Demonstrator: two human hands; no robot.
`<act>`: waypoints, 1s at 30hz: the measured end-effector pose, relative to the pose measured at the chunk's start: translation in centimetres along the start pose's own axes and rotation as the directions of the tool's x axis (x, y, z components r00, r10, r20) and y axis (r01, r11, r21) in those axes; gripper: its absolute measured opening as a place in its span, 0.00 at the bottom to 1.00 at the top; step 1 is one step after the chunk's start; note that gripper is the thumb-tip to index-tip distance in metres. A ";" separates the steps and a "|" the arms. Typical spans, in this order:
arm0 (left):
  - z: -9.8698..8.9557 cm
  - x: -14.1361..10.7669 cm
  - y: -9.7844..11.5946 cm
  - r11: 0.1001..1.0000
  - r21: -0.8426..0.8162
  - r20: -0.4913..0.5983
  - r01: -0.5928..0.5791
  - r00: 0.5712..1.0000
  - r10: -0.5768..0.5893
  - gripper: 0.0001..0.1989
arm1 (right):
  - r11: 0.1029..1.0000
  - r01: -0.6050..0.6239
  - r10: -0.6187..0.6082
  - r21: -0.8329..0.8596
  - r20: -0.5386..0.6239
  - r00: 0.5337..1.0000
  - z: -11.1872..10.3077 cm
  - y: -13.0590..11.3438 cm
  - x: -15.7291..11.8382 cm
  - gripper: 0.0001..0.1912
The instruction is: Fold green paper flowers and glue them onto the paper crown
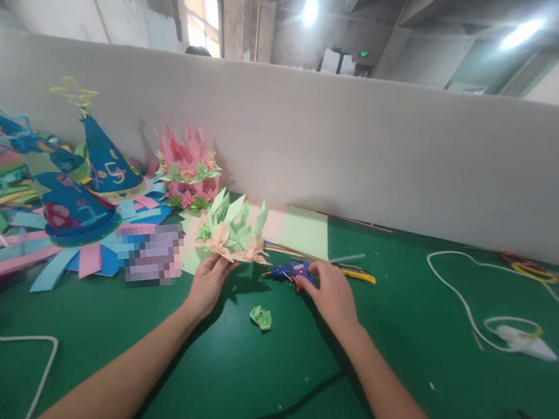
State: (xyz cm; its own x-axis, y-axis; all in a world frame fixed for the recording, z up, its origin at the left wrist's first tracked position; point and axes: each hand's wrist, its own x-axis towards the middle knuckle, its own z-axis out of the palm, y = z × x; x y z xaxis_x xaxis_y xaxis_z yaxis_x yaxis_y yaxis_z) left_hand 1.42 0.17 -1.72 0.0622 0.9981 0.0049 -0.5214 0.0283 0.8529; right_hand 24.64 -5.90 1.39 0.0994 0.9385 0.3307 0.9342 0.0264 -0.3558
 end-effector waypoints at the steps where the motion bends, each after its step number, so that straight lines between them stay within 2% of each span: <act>1: 0.0 0.0 0.0 1.000 0.000 0.000 0.002 1.000 -0.002 0.14 | 0.999 0.047 -0.047 0.014 0.004 0.999 -0.4 -0.8 -0.2 0.12; 3: 0.0 -0.1 0.1 1.000 0.000 0.000 0.005 1.000 -0.005 0.14 | 0.972 0.189 -0.209 0.141 0.142 0.968 -1.2 -2.6 -0.8 0.09; 4: 0.1 -0.1 0.1 1.000 0.000 -0.001 0.006 1.000 -0.006 0.14 | 0.939 0.270 -0.314 0.213 0.208 0.927 -1.4 -3.5 -1.1 0.09; 6: 0.1 -0.1 0.1 1.000 0.001 -0.003 0.008 1.000 -0.008 0.13 | 0.886 0.368 -0.437 0.282 0.247 0.865 -1.4 -5.1 -1.7 0.07; 9: 0.1 -0.1 0.1 1.000 0.003 -0.006 0.010 1.000 -0.010 0.13 | 0.842 0.469 -0.528 0.266 0.234 0.816 -0.9 -6.3 -2.2 0.08; 13: 0.0 0.0 -0.1 1.000 0.009 -0.006 0.012 1.000 -0.012 0.13 | 0.793 0.573 -0.610 0.209 0.265 0.747 0.0 -6.5 -1.8 0.10; 16: -0.2 0.1 -0.3 1.000 0.017 -0.004 0.010 1.000 -0.010 0.12 | 0.770 0.607 -0.637 0.195 0.276 0.719 0.6 -6.5 -1.3 0.10; 18: -0.3 0.1 -0.4 1.000 0.023 -0.002 0.006 1.000 -0.006 0.12 | 0.771 0.598 -0.636 0.217 0.230 0.737 0.8 -6.7 -1.1 0.09; 21: -0.2 0.0 -0.2 1.000 0.030 0.006 0.000 1.000 -0.001 0.12 | 0.785 0.542 -0.590 0.300 0.096 0.801 0.5 -7.3 -0.7 0.07; 24: 0.0 -0.1 0.0 0.999 0.032 0.022 0.003 1.000 -0.003 0.12 | 0.803 0.463 -0.480 0.375 -0.053 0.876 -0.6 -8.0 0.1 0.05; 26: 0.1 -0.3 0.1 1.000 0.030 0.032 0.007 0.999 -0.008 0.13 | 0.821 0.417 -0.387 0.390 -0.156 0.909 -1.3 -8.4 1.0 0.04; 28: 0.1 -0.3 0.1 1.000 0.028 0.046 0.007 0.999 -0.008 0.13 | 0.843 0.395 -0.327 0.365 -0.236 0.915 -1.7 -8.9 2.1 0.04; 30: 0.0 -0.3 0.0 1.000 0.030 0.065 0.000 0.998 -0.002 0.14 | 0.852 0.417 -0.339 0.315 -0.275 0.900 -1.8 -9.3 3.1 0.04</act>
State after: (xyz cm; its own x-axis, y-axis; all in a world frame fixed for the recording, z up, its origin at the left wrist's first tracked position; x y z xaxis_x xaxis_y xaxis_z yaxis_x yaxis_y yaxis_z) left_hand 1.35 -0.16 -1.72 0.1188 0.9922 0.0375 -0.4959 0.0266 0.8680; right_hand 16.86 -3.82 7.28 -0.1327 0.7407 0.6586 0.7299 0.5226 -0.4407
